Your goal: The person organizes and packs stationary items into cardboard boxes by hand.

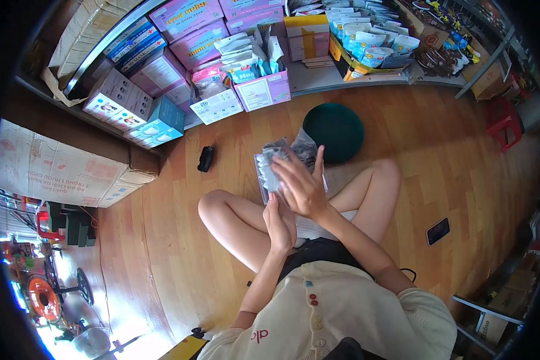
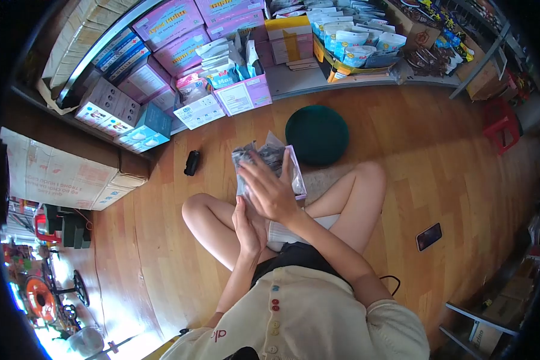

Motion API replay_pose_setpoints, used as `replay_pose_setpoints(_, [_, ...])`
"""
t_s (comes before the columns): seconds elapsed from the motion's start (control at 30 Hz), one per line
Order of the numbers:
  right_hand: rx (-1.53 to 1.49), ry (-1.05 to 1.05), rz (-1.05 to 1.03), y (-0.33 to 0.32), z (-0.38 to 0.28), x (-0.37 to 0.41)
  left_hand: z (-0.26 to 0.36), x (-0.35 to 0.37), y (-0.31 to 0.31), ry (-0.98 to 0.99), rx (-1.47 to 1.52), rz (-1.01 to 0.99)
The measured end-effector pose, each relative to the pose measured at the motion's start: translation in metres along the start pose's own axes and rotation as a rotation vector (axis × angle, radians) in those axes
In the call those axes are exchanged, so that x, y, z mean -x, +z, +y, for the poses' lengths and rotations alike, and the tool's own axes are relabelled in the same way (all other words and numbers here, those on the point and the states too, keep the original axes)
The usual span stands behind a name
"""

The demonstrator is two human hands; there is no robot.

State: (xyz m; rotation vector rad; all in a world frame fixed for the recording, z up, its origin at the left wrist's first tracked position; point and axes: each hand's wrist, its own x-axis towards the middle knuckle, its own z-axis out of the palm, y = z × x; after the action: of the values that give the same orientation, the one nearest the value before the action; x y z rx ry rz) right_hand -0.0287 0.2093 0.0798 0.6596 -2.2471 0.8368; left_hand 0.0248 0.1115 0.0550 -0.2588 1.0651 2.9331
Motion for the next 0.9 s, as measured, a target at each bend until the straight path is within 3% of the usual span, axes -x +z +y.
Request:
replay_pose_setpoints(0.07, [-0.036, 0.035, 0.05, 0.0, 0.015, -0.007, 0.006, 0.004, 0.01, -0.039, -0.064, -0.052])
replay_pose_setpoints(0.13, [-0.148, 0.321, 0.176, 0.005, 0.046, -0.009, 0.006, 0.008, 0.0, -0.062, -0.061, -0.011])
replay_pose_setpoints(0.2, [-0.443, 0.709, 0.117, -0.014, 0.071, -0.006, 0.009, 0.011, -0.009, -0.087, -0.06, 0.028])
replay_pose_setpoints(0.3, [-0.404, 0.446, 0.356, -0.055, 0.048, -0.007, 0.016, 0.009, -0.006, -0.033, -0.057, 0.143])
replay_pose_setpoints(0.33, [-0.403, 0.445, 0.349, -0.062, 0.036, -0.003, 0.016, 0.007, -0.003, -0.033, -0.052, 0.148])
replay_pose_setpoints(0.4, [-0.17, 0.08, 0.189, -0.065, 0.013, 0.006, 0.015, 0.005, 0.002, -0.125, 0.068, 0.026])
replay_pose_setpoints(0.47, [-0.303, 0.122, 0.065, -0.04, -0.006, 0.017, 0.006, 0.008, 0.011, -0.188, 0.141, 0.002])
replay_pose_setpoints(0.53, [-0.221, 0.124, 0.152, -0.021, 0.0, 0.02, -0.004, 0.01, 0.0, -0.126, -0.013, 0.025])
replay_pose_setpoints(0.6, [-0.439, 0.261, 0.187, -0.009, 0.013, 0.013, 0.0, 0.01, -0.008, -0.098, -0.021, 0.032])
replay_pose_setpoints(0.67, [-0.463, 0.382, 0.254, 0.003, 0.017, 0.004, 0.004, 0.011, -0.017, -0.097, -0.007, 0.04])
replay_pose_setpoints(0.73, [-0.619, 0.728, 0.152, 0.018, 0.042, 0.001, 0.012, 0.014, -0.008, -0.105, -0.01, 0.076])
replay_pose_setpoints(0.87, [-0.846, 0.965, 0.247, -0.013, 0.048, -0.003, 0.023, 0.008, -0.014, -0.134, 0.018, 0.101])
replay_pose_setpoints(0.9, [-0.926, 0.918, 0.247, -0.023, 0.05, -0.001, 0.025, 0.005, -0.018, -0.129, 0.017, 0.084])
